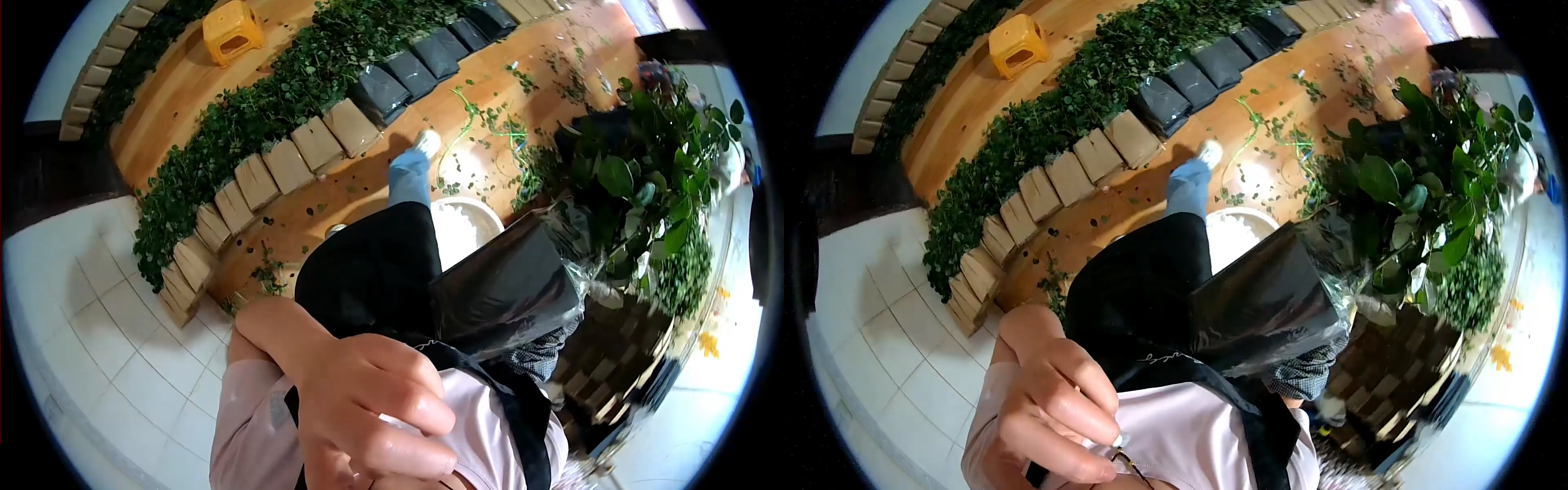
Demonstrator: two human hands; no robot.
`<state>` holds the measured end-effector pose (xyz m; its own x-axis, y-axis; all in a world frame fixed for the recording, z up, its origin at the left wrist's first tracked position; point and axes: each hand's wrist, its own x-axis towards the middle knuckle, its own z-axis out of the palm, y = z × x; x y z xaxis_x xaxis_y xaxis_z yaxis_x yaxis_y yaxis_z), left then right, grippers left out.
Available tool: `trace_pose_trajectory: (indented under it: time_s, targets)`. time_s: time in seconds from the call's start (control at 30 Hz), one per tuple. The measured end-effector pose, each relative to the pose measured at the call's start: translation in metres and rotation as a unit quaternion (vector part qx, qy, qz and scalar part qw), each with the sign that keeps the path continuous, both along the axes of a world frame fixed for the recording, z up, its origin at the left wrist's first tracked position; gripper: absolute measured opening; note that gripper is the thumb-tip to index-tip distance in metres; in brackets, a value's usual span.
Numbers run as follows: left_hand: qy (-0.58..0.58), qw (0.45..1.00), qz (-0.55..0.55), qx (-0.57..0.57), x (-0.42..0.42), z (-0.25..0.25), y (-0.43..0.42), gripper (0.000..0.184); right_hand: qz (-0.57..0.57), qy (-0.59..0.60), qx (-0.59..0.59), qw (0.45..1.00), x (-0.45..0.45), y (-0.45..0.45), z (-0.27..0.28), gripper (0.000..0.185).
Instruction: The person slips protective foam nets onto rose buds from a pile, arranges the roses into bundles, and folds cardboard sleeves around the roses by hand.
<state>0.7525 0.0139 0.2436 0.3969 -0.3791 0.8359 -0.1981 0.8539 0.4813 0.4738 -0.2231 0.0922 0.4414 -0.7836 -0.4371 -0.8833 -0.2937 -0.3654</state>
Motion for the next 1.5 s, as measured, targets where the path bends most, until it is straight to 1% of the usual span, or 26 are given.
trace_pose_trajectory:
  time_s: [0.07, 0.1, 0.17, 0.3, 0.37, 0.47, 0.5, 0.57, 0.67, 0.7, 0.73, 0.77, 0.83, 0.9, 0.93, 1.0, 1.07, 1.1, 1.13, 1.17, 1.2, 1.27, 1.33, 1.4, 1.47, 1.5]
  targets:
    - [0.019, 0.997, -0.008, 0.07, 0.024, -0.007, -0.035, 0.021, 0.02, 0.016, 0.005, 1.0, 0.031, -0.059, -0.022, 0.039]
    - [0.02, 0.994, 0.065, 0.086, 0.037, -0.012, -0.069, 0.021, 0.029, 0.023, 0.007, 0.999, 0.049, -0.093, -0.035, 0.039]
    - [0.023, 0.984, 0.142, 0.109, 0.064, -0.03, -0.143, 0.021, 0.049, 0.038, 0.012, 0.998, 0.087, -0.167, -0.063, 0.04]
    - [0.12, 0.93, 0.287, 0.199, 0.128, -0.074, -0.328, 0.005, 0.112, 0.076, 0.018, 0.991, 0.185, -0.34, -0.12, 0.041]
    - [0.109, 0.953, 0.19, 0.211, 0.169, -0.096, -0.397, 0.015, 0.14, 0.1, 0.02, 0.985, 0.23, -0.42, -0.142, 0.041]
    - [0.12, 0.951, 0.258, 0.12, 0.214, -0.137, -0.499, 0.019, 0.188, 0.133, 0.022, 0.973, 0.296, -0.521, -0.179, 0.042]
    - [0.131, 0.927, 0.227, 0.268, 0.233, -0.136, -0.515, 0.013, 0.207, 0.143, 0.022, 0.968, 0.317, -0.55, -0.191, 0.042]
    - [0.044, 0.904, 0.183, 0.383, 0.269, -0.179, -0.55, 0.015, 0.246, 0.161, 0.02, 0.956, 0.367, -0.6, -0.22, 0.042]
    - [-0.033, 0.771, 0.154, 0.618, 0.279, -0.279, -0.563, 0.021, 0.298, 0.179, 0.005, 0.938, 0.436, -0.656, -0.268, 0.043]
    - [0.005, 0.734, 0.193, 0.651, 0.266, -0.317, -0.55, 0.022, 0.313, 0.186, -0.002, 0.931, 0.46, -0.67, -0.285, 0.043]
    - [0.024, 0.672, 0.172, 0.72, 0.256, -0.344, -0.529, 0.02, 0.325, 0.193, -0.007, 0.926, 0.483, -0.682, -0.302, 0.044]
    - [0.085, 0.635, 0.194, 0.743, 0.251, -0.36, -0.52, 0.016, 0.337, 0.203, -0.015, 0.919, 0.509, -0.691, -0.318, 0.044]
    - [0.08, 0.522, 0.235, 0.816, 0.224, -0.397, -0.48, 0.013, 0.353, 0.228, -0.019, 0.907, 0.569, -0.704, -0.359, 0.044]
    - [0.109, 0.486, 0.231, 0.836, 0.21, -0.41, -0.468, 0.012, 0.361, 0.242, -0.012, 0.901, 0.612, -0.708, -0.414, 0.045]
    - [0.14, 0.456, 0.226, 0.849, 0.205, -0.41, -0.465, 0.011, 0.297, -0.01, 0.148, 0.943, 0.629, -0.709, -0.468, 0.048]
    - [0.126, 0.446, 0.218, 0.859, 0.2, -0.408, -0.466, 0.011, 0.213, -0.109, 0.312, 0.919, 0.661, -0.733, -0.662, 0.058]
    - [0.116, 0.437, 0.209, 0.867, 0.2, -0.4, -0.471, 0.01, 0.265, 0.012, 0.163, 0.95, 0.636, -0.69, -0.719, 0.074]
    - [0.166, 0.426, 0.213, 0.864, 0.202, -0.396, -0.478, 0.009, 0.225, -0.037, 0.171, 0.959, 0.622, -0.681, -0.731, 0.073]
    - [0.215, 0.416, 0.219, 0.856, 0.204, -0.392, -0.485, 0.008, 0.185, -0.089, 0.176, 0.963, 0.613, -0.678, -0.738, 0.072]
    - [0.215, 0.426, 0.226, 0.849, 0.208, -0.388, -0.486, 0.005, 0.143, -0.166, 0.264, 0.939, 0.604, -0.689, -0.739, 0.063]
    - [0.214, 0.426, 0.23, 0.849, 0.215, -0.382, -0.489, 0.005, 0.026, -0.215, 0.304, 0.928, 0.592, -0.698, -0.743, 0.053]
    - [0.261, 0.464, 0.251, 0.808, 0.231, -0.362, -0.497, 0.004, -0.075, -0.29, 0.317, 0.9, 0.561, -0.713, -0.726, 0.042]
    - [0.293, 0.476, 0.255, 0.789, 0.243, -0.338, -0.502, 0.006, -0.007, -0.292, 0.189, 0.938, 0.524, -0.701, -0.682, 0.038]
    - [0.36, 0.519, 0.289, 0.719, 0.249, -0.318, -0.503, 0.008, 0.094, -0.199, 0.143, 0.965, 0.476, -0.686, -0.649, 0.033]
    - [0.334, 0.562, 0.279, 0.704, 0.253, -0.296, -0.494, 0.011, -0.018, -0.106, 0.293, 0.95, 0.435, -0.652, -0.582, 0.03]
    - [0.309, 0.601, 0.263, 0.688, 0.256, -0.285, -0.49, 0.013, -0.09, -0.033, 0.286, 0.954, 0.426, -0.627, -0.539, 0.028]
